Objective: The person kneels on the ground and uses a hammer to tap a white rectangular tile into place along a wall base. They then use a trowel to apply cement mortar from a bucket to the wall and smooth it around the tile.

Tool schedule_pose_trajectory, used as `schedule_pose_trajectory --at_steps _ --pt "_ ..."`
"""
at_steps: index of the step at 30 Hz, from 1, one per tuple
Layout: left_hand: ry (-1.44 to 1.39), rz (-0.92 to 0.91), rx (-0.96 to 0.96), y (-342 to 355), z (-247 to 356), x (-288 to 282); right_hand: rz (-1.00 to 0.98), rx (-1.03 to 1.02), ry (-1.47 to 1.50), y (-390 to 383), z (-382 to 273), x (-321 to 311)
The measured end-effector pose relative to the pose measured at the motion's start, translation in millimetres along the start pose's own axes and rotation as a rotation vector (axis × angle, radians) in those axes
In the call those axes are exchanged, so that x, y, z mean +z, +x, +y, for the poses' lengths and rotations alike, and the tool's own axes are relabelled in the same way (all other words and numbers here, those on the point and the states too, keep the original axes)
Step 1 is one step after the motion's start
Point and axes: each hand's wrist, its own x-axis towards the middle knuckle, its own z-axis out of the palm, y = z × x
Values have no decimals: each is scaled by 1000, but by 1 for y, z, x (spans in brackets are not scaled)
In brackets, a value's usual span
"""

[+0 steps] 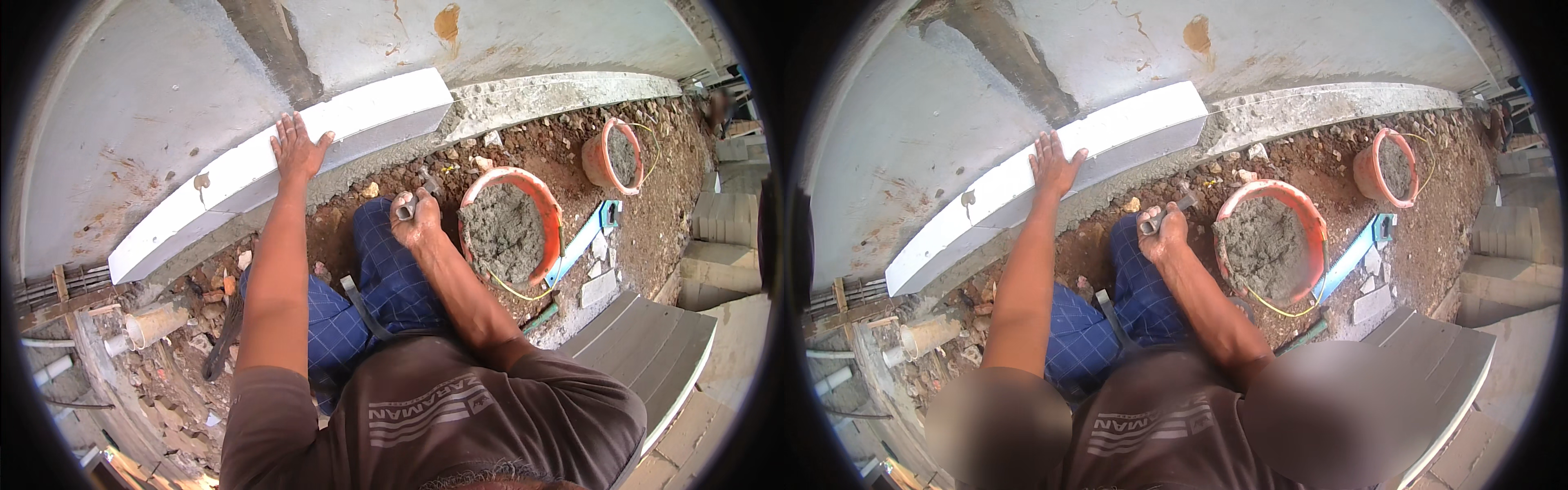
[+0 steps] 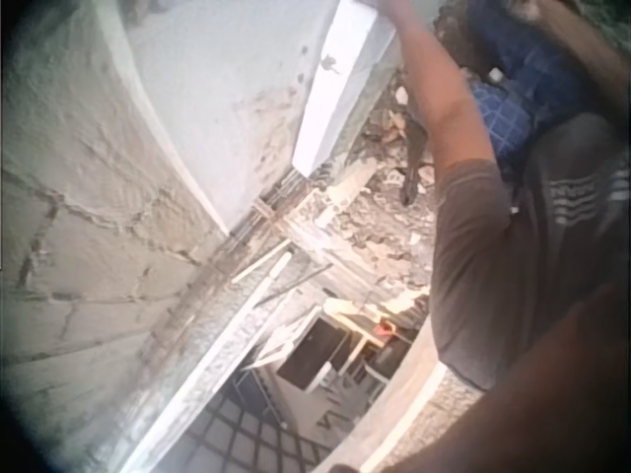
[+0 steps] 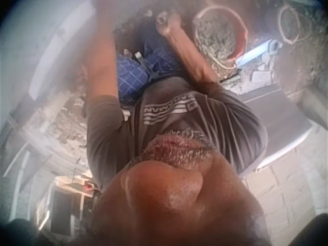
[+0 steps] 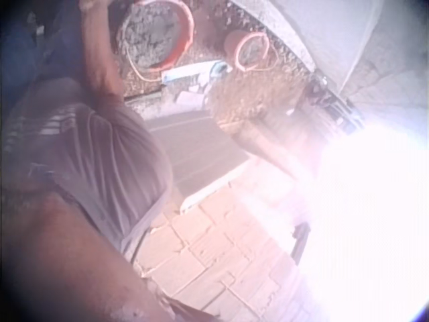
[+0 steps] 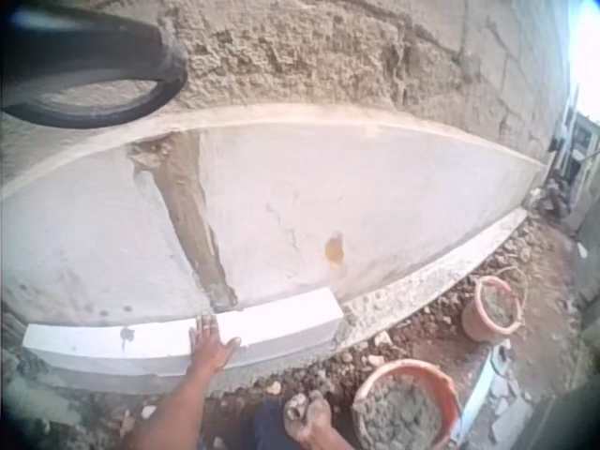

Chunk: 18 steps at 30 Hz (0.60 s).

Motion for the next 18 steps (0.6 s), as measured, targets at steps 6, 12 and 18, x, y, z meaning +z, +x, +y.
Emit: schedule_pose_trajectory --at_steps 6,12,18 --pt "-13 -36 -4 6 0 0 -79 20 -142 11 24 55" --pt "-21 -111 -43 3 5 -5 -216 228 -23 6 -33 -22" --pt "-10 -160 -68 6 9 -11 -164 97 -46 10 -4 53"
